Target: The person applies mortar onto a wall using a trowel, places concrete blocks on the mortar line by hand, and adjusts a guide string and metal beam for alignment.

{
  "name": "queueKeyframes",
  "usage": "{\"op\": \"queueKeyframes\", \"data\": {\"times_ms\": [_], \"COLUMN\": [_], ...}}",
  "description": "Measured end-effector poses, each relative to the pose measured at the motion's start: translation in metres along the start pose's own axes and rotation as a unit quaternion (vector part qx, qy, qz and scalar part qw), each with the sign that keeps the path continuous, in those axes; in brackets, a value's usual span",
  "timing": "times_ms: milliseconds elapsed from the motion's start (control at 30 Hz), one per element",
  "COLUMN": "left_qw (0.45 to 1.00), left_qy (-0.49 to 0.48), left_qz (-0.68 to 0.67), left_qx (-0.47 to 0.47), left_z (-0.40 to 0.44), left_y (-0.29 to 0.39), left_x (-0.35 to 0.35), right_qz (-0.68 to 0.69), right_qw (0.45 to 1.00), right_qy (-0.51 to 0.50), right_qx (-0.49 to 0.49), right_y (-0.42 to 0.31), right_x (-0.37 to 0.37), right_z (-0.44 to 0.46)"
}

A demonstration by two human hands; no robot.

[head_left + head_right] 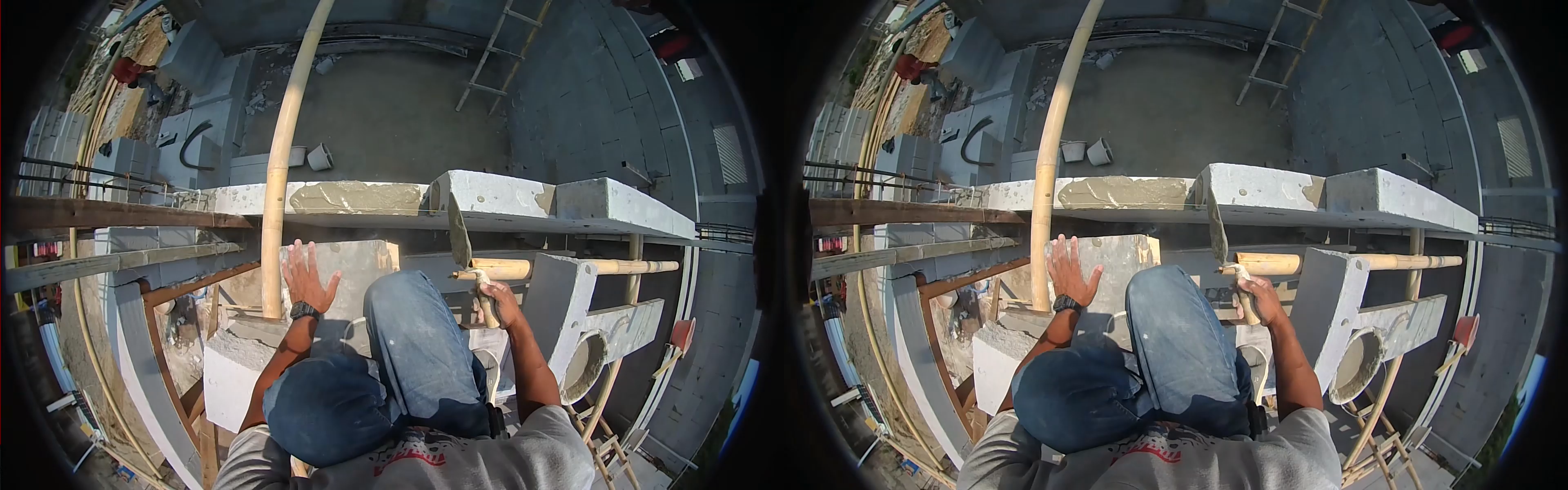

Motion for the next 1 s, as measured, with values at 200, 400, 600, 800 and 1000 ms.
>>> {"op": "queueKeyframes", "data": {"times_ms": [200,400,600,800,1000], "left_qw": [1.000,1.000,0.999,0.999,0.998], "left_qy": [0.000,0.015,0.025,0.014,0.026], "left_qz": [-0.017,-0.024,-0.042,-0.044,-0.062], "left_qx": [0.009,0.011,0.013,0.015,0.014], "left_z": [0.000,0.001,0.000,-0.001,0.001], "left_y": [0.001,-0.001,-0.002,-0.005,-0.006], "left_x": [0.005,0.005,0.005,0.005,0.004], "right_qz": [0.059,0.016,-0.339,-0.849,-0.903], "right_qw": [0.995,0.995,0.940,0.525,0.427], "right_qy": [-0.036,0.016,0.041,0.040,0.027], "right_qx": [-0.074,-0.101,-0.011,0.039,0.042], "right_y": [-0.077,-0.121,-0.181,-0.229,-0.247], "right_x": [-0.014,-0.008,-0.011,-0.079,-0.091], "right_z": [0.072,0.037,0.017,0.088,0.081]}}
Point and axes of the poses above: each hand's wrist, its own z-axis towards the middle knuckle, its own x-axis out of the back of the hand, y = z × x, the point moved 1 cm from there along z, towards the middle knuckle, and after that the axes turned 6 degrees about -y, right-handed, at the moved point
